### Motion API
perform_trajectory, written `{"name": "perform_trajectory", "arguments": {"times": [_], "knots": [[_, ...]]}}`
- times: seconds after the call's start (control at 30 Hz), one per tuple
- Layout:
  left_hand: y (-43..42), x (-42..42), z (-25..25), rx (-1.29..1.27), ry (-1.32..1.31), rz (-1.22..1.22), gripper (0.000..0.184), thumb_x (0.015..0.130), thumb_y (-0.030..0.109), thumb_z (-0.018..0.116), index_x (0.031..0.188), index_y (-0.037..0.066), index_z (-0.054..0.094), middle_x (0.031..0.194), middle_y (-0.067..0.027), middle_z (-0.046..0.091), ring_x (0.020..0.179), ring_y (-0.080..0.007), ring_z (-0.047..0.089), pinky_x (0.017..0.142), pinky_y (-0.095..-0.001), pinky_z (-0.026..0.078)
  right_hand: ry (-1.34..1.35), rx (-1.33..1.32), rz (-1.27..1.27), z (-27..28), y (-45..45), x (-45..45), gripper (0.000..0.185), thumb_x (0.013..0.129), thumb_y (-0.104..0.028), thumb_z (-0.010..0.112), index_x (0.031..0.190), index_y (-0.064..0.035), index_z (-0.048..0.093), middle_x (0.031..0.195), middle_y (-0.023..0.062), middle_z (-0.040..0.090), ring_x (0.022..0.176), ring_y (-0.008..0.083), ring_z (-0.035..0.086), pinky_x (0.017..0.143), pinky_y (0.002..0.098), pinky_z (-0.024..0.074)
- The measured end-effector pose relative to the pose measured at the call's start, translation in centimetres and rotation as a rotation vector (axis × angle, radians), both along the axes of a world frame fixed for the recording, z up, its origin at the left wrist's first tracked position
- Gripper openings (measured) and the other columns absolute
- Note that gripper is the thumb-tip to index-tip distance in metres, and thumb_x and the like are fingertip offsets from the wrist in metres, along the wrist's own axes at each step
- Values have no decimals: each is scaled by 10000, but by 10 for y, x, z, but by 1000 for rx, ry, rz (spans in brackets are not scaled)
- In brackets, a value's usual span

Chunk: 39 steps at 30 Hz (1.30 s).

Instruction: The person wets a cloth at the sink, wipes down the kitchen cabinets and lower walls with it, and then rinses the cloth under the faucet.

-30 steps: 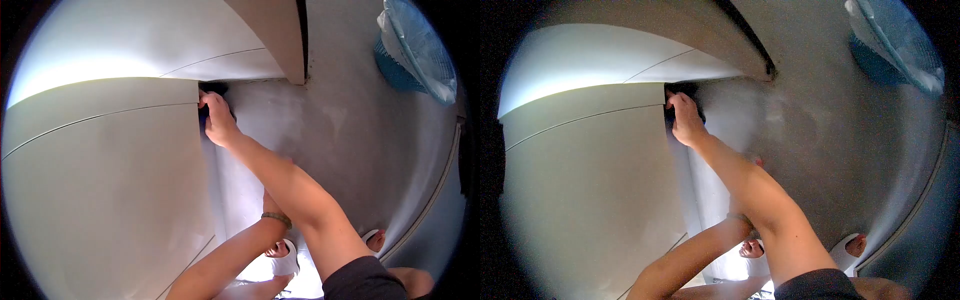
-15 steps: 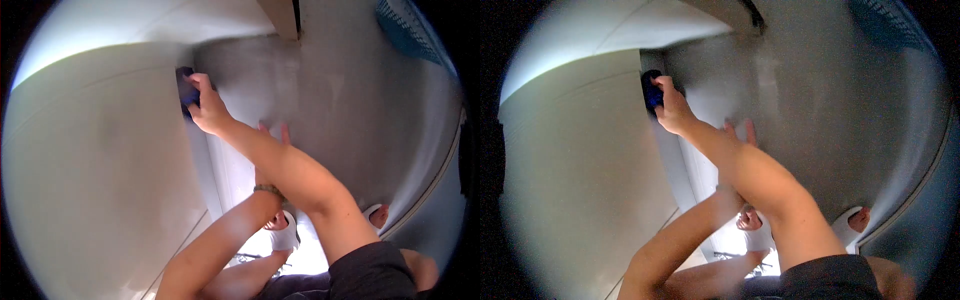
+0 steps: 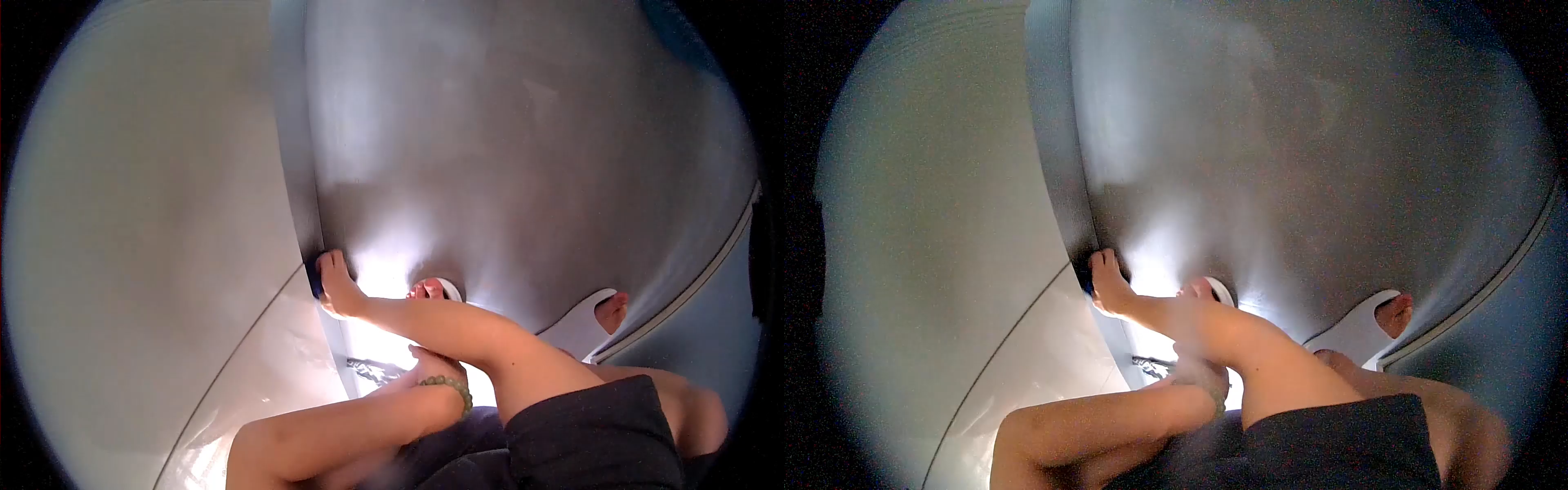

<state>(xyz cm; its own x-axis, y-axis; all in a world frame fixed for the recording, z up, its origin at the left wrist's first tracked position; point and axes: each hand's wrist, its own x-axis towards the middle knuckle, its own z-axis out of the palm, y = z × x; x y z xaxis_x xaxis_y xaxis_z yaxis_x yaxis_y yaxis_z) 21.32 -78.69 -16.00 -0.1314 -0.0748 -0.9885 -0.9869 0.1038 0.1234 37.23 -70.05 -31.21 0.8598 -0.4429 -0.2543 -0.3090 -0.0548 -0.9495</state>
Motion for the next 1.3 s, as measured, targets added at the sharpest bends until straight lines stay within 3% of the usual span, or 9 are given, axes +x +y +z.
{"name": "perform_trajectory", "arguments": {"times": [0.1,0.4,0.53,0.63,0.7,0.8,1.03,1.17,1.3], "knots": [[8,-6,7,66,86,-12,299,966,87,449,1175,-93,565,1120,-186,616,1047,-333,571,891,-399,432,-207,470,-325,1,-20,2,471,657,54,565,1116,61,455,1085,287,418,1030,463,424,925,476,411],[13,24,10,-161,7,300,337,927,202,513,1173,35,673,1178,-186,651,1095,-357,604,1059,-560,342,-355,143,-1016,7,-188,78,469,767,103,616,1207,-19,509,1172,227,502,1070,440,514,938,460,444],[8,30,26,-2,49,488,346,959,227,487,1201,20,622,1136,-164,637,1084,-308,589,1021,-499,371,-115,373,-578,16,-44,35,537,790,94,520,1300,26,366,1220,292,382,1117,498,438,980,511,392],[-10,51,57,358,207,1331,356,983,246,467,1222,9,583,1105,-149,626,1075,-271,577,992,-453,392,-115,322,190,-5,63,-11,664,804,-58,639,1394,44,352,1302,313,417,1188,497,463,994,528,432],[-25,57,77,699,369,2290,365,998,258,454,1237,2,558,1084,-138,619,1070,-246,569,973,-423,406,-183,477,129,1,57,-9,608,776,-119,683,1335,5,475,1181,290,550,1110,474,541,965,499,452],[-37,56,98,991,584,2861,380,1022,277,435,1258,-9,519,1053,-122,609,1062,-209,557,945,-378,428,-179,379,64,-4,3,0,500,734,-87,678,1212,25,583,1129,271,614,1085,451,567,946,492,469],[-119,74,123,326,-110,1552,449,1016,355,438,1300,11,490,1025,-65,590,1036,-123,520,910,-302,420,-374,-24,-167,-37,-212,53,402,667,-44,728,1062,-23,654,1068,218,653,1021,395,610,902,435,503],[-129,93,123,527,-95,1755,386,1003,336,445,1234,34,509,943,-29,560,934,-117,508,839,-307,425,-407,-73,-834,-20,-298,81,359,793,-131,708,1124,-33,608,1060,221,680,1016,401,638,892,443,507],[-95,114,116,727,260,1990,270,1000,300,452,1103,59,516,864,11,501,836,-112,470,756,-310,403,-606,117,-781,-30,-335,119,544,944,-183,577,1459,-81,433,1425,230,514,1276,488,487,1064,484,401]]}}
